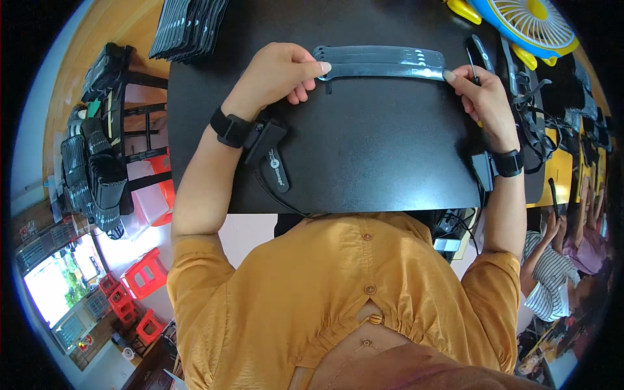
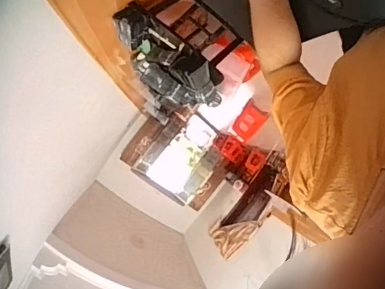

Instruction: The person is assembling components of a leather strap using a small poking tool.

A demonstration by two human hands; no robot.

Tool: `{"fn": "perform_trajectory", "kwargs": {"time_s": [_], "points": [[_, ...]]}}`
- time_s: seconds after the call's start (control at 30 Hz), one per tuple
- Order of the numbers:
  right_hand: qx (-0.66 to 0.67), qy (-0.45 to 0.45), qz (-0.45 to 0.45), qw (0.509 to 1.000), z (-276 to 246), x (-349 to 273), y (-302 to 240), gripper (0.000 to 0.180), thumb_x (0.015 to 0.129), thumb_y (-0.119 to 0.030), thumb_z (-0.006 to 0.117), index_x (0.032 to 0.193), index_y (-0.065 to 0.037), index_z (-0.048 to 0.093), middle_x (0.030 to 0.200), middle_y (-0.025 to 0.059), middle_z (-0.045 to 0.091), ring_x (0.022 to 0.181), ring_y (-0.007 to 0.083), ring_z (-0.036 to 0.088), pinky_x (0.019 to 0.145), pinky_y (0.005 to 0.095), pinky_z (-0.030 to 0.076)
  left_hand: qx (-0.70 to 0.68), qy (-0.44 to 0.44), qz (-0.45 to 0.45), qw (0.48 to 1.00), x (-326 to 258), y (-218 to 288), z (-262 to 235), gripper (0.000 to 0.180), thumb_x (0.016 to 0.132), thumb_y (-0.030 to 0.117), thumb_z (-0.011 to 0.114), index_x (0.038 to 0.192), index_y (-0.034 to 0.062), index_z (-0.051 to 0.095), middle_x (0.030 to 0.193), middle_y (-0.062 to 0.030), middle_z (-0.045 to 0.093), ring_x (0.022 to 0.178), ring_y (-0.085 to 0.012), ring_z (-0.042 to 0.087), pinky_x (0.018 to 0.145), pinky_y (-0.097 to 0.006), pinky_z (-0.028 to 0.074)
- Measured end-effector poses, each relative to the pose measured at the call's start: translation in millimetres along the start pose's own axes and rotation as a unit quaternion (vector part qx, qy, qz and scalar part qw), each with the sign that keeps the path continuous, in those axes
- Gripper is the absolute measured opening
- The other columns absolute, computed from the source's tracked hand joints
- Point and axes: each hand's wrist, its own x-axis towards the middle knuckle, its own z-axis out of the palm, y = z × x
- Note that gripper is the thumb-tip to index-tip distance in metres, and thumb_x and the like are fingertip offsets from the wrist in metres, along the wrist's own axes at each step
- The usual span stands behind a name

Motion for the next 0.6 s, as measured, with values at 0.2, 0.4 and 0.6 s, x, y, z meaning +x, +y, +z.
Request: {"fn": "perform_trajectory", "kwargs": {"time_s": [0.2, 0.4, 0.6], "points": [[-0.015, -0.002, 0.000, 1.000, 0.1, 0.1, -1.5, 0.024, 0.090, -0.032, 0.069, 0.095, -0.009, 0.067, 0.061, -0.0062, 0.054, 0.048, 0.0020, 0.047, 0.042, 0.0169, 0.033, -0.022, -0.006, -0.020, 1.000, -0.4, 4.2, 1.0, 0.028, 0.090, 0.031, 0.070, 0.087, 0.0032, 0.066, 0.066, -0.0002, 0.062, 0.051, -0.0072, 0.059, 0.045, -0.020, 0.046], [-0.037, 0.013, -0.004, 0.999, 5.7, 3.1, -3.6, 0.025, 0.090, -0.034, 0.069, 0.094, -0.009, 0.067, 0.058, -0.0049, 0.054, 0.045, 0.0032, 0.048, 0.041, 0.0179, 0.034, -0.015, -0.006, -0.054, 0.998, 1.6, 3.6, -0.7, 0.028, 0.089, 0.028, 0.070, 0.089, -0.0003, 0.067, 0.066, -0.0029, 0.063, 0.052, -0.0094, 0.060, 0.047, -0.022, 0.048], [-0.072, 0.028, 0.008, 0.997, 4.7, 0.4, -10.5, 0.024, 0.090, -0.033, 0.069, 0.092, -0.009, 0.069, 0.056, -0.0037, 0.055, 0.045, 0.0044, 0.049, 0.041, 0.0191, 0.035, -0.026, 0.001, -0.053, 0.998, 3.5, 4.2, 0.0, 0.025, 0.089, 0.029, 0.070, 0.086, 0.0041, 0.065, 0.064, -0.0001, 0.060, 0.049, -0.0071, 0.057, 0.043, -0.019, 0.044]]}}
